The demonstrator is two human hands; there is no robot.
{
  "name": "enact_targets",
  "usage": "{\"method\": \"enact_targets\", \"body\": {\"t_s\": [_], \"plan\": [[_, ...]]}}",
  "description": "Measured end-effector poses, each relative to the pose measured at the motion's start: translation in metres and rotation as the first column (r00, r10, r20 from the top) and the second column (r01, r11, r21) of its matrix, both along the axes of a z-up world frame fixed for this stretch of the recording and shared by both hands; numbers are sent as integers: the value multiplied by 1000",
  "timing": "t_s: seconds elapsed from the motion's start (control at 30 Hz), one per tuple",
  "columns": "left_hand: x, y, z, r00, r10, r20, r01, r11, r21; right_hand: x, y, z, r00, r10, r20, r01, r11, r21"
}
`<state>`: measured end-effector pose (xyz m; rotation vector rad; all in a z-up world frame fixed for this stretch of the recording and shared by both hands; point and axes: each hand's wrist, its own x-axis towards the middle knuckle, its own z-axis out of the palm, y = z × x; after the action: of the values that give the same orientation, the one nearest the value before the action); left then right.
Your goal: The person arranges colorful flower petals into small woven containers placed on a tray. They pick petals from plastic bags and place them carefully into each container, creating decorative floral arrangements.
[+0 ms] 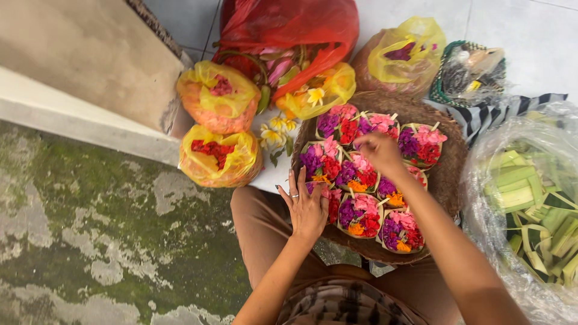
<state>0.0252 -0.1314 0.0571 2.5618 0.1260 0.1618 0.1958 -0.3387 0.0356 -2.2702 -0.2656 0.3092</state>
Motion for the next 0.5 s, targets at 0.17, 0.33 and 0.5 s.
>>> {"method": "enact_targets", "body": {"t_s": [0.17,0.33,0.5], "plan": [[28,-14,5,1000,-10,-14,9,999,-44,88,0,32,963,44,265,-17,995,-103],[61,-7,12,999,35,9,-35,997,-63,138,91,24,860,235,454,-248,968,-31],[80,13,18,997,76,-20,-77,994,-83,169,158,-4,908,396,134,-317,861,-398]]}}
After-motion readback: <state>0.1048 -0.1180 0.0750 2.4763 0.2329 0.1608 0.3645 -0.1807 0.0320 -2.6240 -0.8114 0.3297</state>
